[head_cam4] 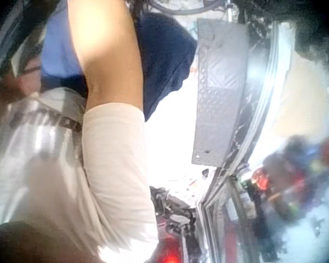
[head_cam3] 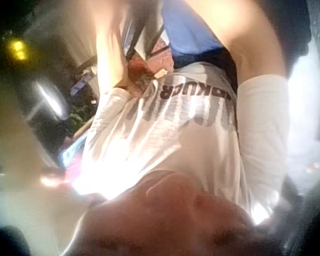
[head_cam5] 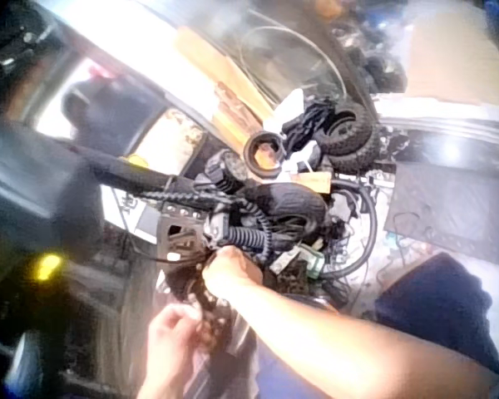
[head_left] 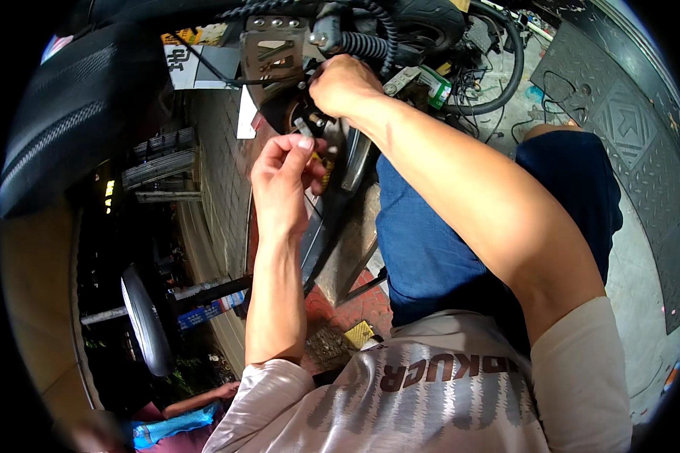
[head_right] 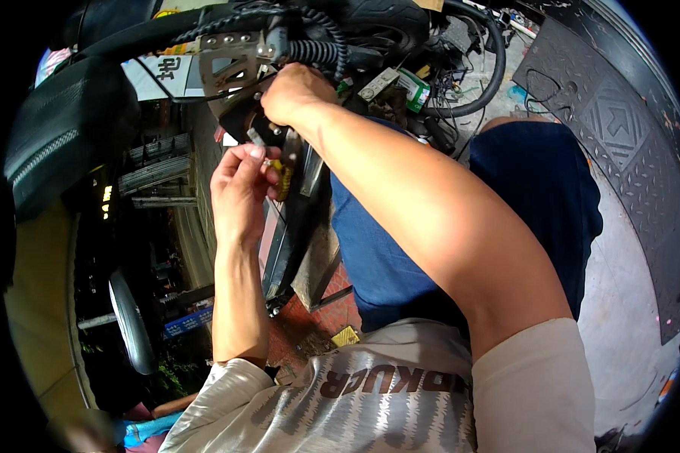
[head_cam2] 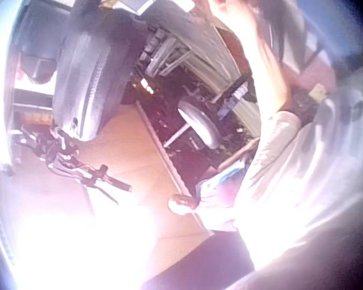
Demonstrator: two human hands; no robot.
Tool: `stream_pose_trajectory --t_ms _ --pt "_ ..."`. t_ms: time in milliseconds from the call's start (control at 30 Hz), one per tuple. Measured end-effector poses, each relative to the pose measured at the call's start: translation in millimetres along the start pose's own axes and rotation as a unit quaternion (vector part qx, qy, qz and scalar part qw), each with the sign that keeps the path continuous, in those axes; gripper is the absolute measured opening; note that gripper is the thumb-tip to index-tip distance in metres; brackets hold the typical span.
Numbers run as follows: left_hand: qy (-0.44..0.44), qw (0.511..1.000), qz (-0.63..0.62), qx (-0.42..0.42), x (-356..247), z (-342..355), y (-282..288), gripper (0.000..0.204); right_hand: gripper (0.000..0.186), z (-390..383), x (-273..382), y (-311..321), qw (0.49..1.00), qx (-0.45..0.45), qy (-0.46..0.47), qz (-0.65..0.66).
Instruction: The person works on the internal electrical components and wiring of an electric scooter using an allen key and a screwdriver, tightening screws and organizing wires near the rear assembly.
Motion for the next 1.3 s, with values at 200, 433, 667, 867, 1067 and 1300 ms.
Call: stream_pose_trajectory --t_ms 200,433,667,867,1067,1300 --pt "0.064 0.978 -0.191 -0.055 14.6 19.2 -5.8 0.013 0.034 -0.9 0.0 -1.7 0.999 0.029 0.003 0.03" --pt "0.04 0.955 -0.239 -0.169 28.6 19.1 -18.6 0.014 0.037 -2.1 -0.4 1.6 0.999 0.028 0.004 0.024" --pt "-0.016 0.96 -0.17 -0.222 28.1 19.6 -27.1 0.019 0.038 0.6 -2.0 -2.7 0.998 0.043 0.008 0.036" --pt "-0.044 0.961 -0.144 -0.232 28.0 20.9 -31.5 0.021 0.038 2.2 -2.0 -1.6 0.998 0.047 0.017 0.037" --pt "-0.072 0.961 -0.118 -0.238 24.9 21.9 -33.5 0.021 0.036 1.4 -2.8 -1.6 0.997 0.054 0.013 0.052" --pt "-0.11 0.964 -0.078 -0.227 22.2 27.1 -35.9 0.019 0.031 1.5 -3.1 -2.4 0.996 0.057 0.031 0.062"
Point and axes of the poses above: each hand's wrist, its own z-axis towards the middle knuckle, its own y-axis out of the back of the hand, x = y × z, the point moved 5 cm from there along z, towards the middle knuckle, and after that the axes turned 5 degrees about -y, right-handed, at the moved point
